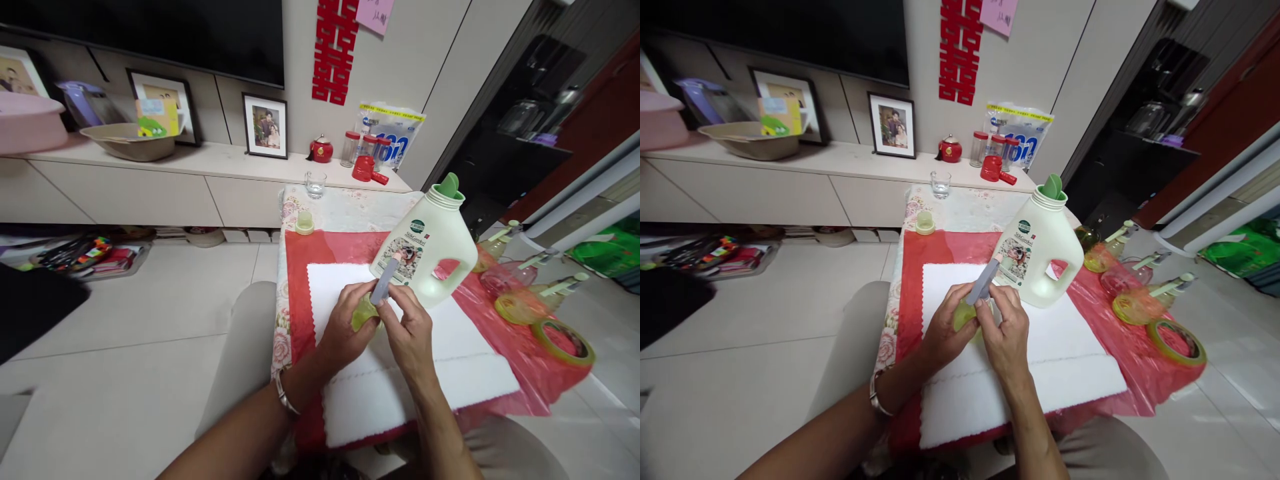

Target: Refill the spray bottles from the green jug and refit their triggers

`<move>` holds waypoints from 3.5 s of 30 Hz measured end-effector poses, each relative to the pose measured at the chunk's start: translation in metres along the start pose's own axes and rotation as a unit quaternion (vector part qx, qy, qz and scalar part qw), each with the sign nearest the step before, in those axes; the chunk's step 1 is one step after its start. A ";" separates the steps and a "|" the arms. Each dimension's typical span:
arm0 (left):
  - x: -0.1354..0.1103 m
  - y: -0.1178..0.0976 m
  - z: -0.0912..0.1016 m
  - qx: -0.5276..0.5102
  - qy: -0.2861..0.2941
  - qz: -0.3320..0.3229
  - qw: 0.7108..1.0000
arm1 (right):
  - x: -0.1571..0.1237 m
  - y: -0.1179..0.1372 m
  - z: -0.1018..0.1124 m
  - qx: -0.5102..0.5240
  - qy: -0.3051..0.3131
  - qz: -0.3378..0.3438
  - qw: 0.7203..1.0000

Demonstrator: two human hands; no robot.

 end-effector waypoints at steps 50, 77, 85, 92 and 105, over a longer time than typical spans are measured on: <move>-0.004 -0.001 0.002 -0.007 -0.005 -0.016 1.000 | -0.005 -0.010 -0.003 -0.001 -0.043 -0.039 0.998; -0.005 0.001 0.002 0.027 0.011 -0.024 0.999 | -0.015 0.007 0.000 -0.072 -0.135 -0.010 0.988; -0.006 0.000 0.001 0.020 0.026 -0.008 0.999 | -0.021 -0.006 -0.001 0.023 -0.102 -0.076 0.992; -0.004 -0.002 0.002 0.032 0.014 -0.036 0.999 | -0.028 -0.039 -0.018 0.177 -0.100 -0.222 0.954; -0.004 -0.005 0.000 0.024 0.026 -0.032 0.999 | -0.021 -0.037 -0.025 0.203 -0.077 -0.220 0.951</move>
Point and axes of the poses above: each hand's wrist, its own x-axis towards the middle knuckle, its own z-axis out of the back of the hand, y = z × x, the point moved 7 cm from there along x, towards the middle knuckle, and after that the axes turned 9 degrees about -y, right-handed, at the moved point
